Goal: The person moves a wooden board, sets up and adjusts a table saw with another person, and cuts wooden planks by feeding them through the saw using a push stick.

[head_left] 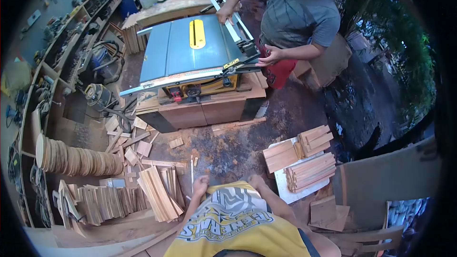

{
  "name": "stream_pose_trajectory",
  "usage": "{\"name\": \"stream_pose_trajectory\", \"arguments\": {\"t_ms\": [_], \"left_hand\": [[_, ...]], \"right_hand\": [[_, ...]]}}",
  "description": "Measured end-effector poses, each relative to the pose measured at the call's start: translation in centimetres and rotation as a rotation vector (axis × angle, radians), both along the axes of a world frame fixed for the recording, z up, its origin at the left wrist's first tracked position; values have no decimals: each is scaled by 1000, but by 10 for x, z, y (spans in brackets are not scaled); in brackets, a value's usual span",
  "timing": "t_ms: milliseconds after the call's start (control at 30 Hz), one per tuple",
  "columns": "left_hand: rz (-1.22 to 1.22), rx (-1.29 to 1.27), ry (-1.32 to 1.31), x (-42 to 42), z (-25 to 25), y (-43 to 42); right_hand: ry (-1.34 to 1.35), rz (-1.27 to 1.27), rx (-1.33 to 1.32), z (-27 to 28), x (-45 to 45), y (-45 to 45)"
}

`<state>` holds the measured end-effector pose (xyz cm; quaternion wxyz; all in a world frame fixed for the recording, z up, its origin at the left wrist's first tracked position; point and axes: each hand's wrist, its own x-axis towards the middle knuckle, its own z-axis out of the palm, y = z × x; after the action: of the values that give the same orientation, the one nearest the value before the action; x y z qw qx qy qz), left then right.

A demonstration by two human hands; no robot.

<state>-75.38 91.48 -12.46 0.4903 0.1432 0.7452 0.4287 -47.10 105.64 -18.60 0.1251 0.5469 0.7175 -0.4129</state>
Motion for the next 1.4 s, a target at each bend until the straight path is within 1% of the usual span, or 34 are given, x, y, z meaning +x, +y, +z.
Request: {"name": "stream_pose_trajectory", "arguments": {"t_ms": [67, 133, 167, 200, 233, 267, 300, 333, 367, 400, 433, 467, 500, 567, 633, 667, 767, 800, 833, 900, 933, 1000, 1033, 1067, 1100, 1167, 1200, 1267, 1367, 1400], "left_hand": [[-176, 69, 290, -19, 28, 36], [-152, -3, 427, -77, -10, 67], [-62, 210, 491, -100, 43, 97], [79, 261, 576, -140, 33, 120], [95, 221, 712, -172, 91, 150], [178, 206, 816, -225, 68, 169], [357, 508, 822, -272, 56, 192], [363, 458, 1021, -309, 90, 213], [452, 300, 1064, -345, 104, 230], [519, 327, 1020, -361, 149, 250], [455, 251, 1240, -402, 140, 263], [405, 303, 1255, -426, 150, 277], [342, 273, 1322, -451, 148, 292], [174, 161, 1394, -486, 140, 321], [153, 50, 1251, -493, 126, 341], [142, 2, 1181, -489, 127, 354], [149, -341, 897, -472, 137, 370], [157, -340, 956, -472, 128, 370], [154, -329, 936, -467, 129, 368], [156, -300, 908, -464, 144, 369], [151, -303, 921, -468, 141, 371], [170, -258, 857, -476, 136, 372], [192, -239, 830, -480, 141, 372], [261, -259, 814, -478, 146, 376], [274, -269, 840, -483, 141, 375], [297, -283, 896, -483, 136, 378], [290, -356, 846, -485, 136, 379], [265, -326, 831, -481, 144, 380], [220, -327, 799, -485, 134, 375], [205, -329, 792, -491, 127, 376]], "right_hand": [[106, -201, 37, 7, -26, 20], [138, -220, 69, 13, -51, 41], [151, -228, 91, 14, -62, 54], [154, -256, 42, 16, -73, 69], [155, -287, -13, 20, -85, 79], [159, -323, -68, 24, -95, 84], [141, -339, -28, 30, -105, 91], [124, -354, 13, 37, -116, 97], [107, -368, 54, 43, -128, 105], [85, -400, -10, 38, -137, 112], [15, -413, 40, 46, -151, 120], [-53, -425, 89, 55, -168, 125], [-119, -433, 140, 63, -183, 135], [-99, -480, 171, 65, -198, 157], [-75, -552, 175, 63, -216, 162], [-78, -580, 169, 72, -225, 167], [104, -685, 209, 84, -240, 176], [132, -696, 225, 84, -244, 178], [161, -723, 204, 75, -240, 177], [238, -777, 168, 48, -234, 180], [244, -813, 173, 65, -239, 181], [381, -996, 116, 52, -233, 182], [456, -1076, 82, 49, -233, 186], [523, -1093, 81, 64, -238, 193], [538, -1154, 25, 81, -243, 197], [538, -1144, 19, 86, -243, 208], [520, -1116, 23, 86, -245, 215], [473, -1056, 33, 83, -239, 226], [532, -1018, -26, 51, -236, 238], [641, -982, -117, 40, -232, 243]]}}
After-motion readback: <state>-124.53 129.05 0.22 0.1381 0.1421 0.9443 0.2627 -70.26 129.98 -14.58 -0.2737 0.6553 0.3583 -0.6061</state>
